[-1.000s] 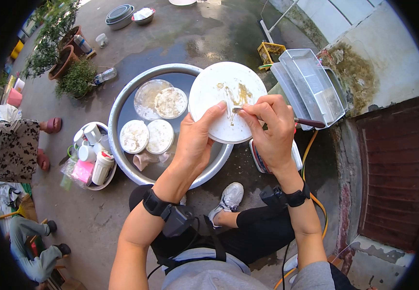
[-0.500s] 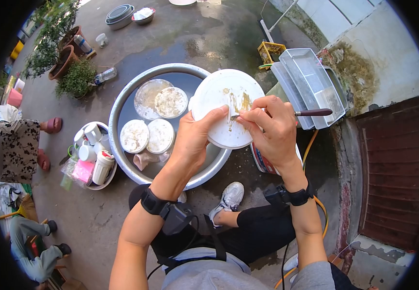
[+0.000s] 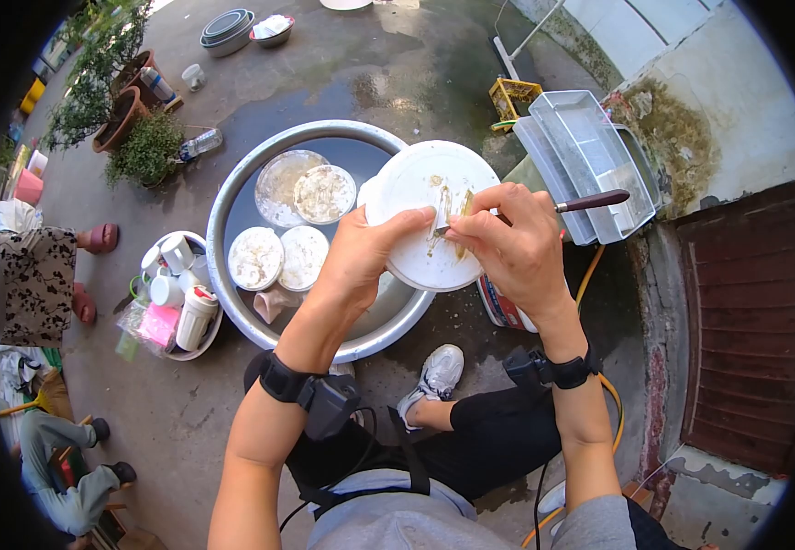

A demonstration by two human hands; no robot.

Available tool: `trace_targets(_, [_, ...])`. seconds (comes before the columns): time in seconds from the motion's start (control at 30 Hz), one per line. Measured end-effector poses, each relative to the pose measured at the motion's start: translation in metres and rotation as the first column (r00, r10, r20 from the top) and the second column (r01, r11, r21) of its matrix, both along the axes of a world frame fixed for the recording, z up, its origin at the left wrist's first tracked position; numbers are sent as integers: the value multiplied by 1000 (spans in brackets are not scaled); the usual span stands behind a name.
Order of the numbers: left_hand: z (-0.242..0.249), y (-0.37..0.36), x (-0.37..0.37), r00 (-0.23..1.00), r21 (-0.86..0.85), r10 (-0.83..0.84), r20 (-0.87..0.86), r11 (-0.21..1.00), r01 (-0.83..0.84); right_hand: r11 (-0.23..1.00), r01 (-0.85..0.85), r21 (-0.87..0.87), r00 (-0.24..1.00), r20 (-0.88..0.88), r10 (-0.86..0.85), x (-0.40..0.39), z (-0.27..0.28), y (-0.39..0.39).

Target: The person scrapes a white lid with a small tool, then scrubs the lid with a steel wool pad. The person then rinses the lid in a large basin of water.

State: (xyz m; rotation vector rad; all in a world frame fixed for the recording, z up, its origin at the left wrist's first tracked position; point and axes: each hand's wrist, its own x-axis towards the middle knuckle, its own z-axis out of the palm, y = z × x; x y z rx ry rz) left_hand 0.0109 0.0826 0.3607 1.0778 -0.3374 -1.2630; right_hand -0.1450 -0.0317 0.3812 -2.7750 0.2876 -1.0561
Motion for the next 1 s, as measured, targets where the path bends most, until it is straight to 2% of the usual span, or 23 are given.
trace_targets(0.2, [-1, 1, 1, 997, 33, -39, 66, 999, 37, 998, -64, 27, 996, -64, 65, -2, 0, 5])
trace_targets(0.43, [0, -2, -4, 999, -31, 38, 16, 999, -37, 993, -62, 101, 998, -1, 63, -4, -7, -5])
trace_targets(0.5, [1, -2, -2, 999, -44, 53, 0, 998, -53, 987, 117, 113, 989, 75, -126, -4, -11, -4])
trace_targets(0.53, [2, -2, -3, 999, -45, 53, -1, 998, -53, 984, 140, 114, 984, 97, -151, -4, -10, -4])
trace_targets(0.73, [3, -2, -10, 992, -86, 114, -58, 989, -119, 961, 188, 200, 970, 114, -214, 2, -15, 4])
trace_targets(1.0, [1, -3, -16, 973, -119, 211, -96, 968, -221, 949, 235, 211, 958, 112, -263, 6, -17, 13])
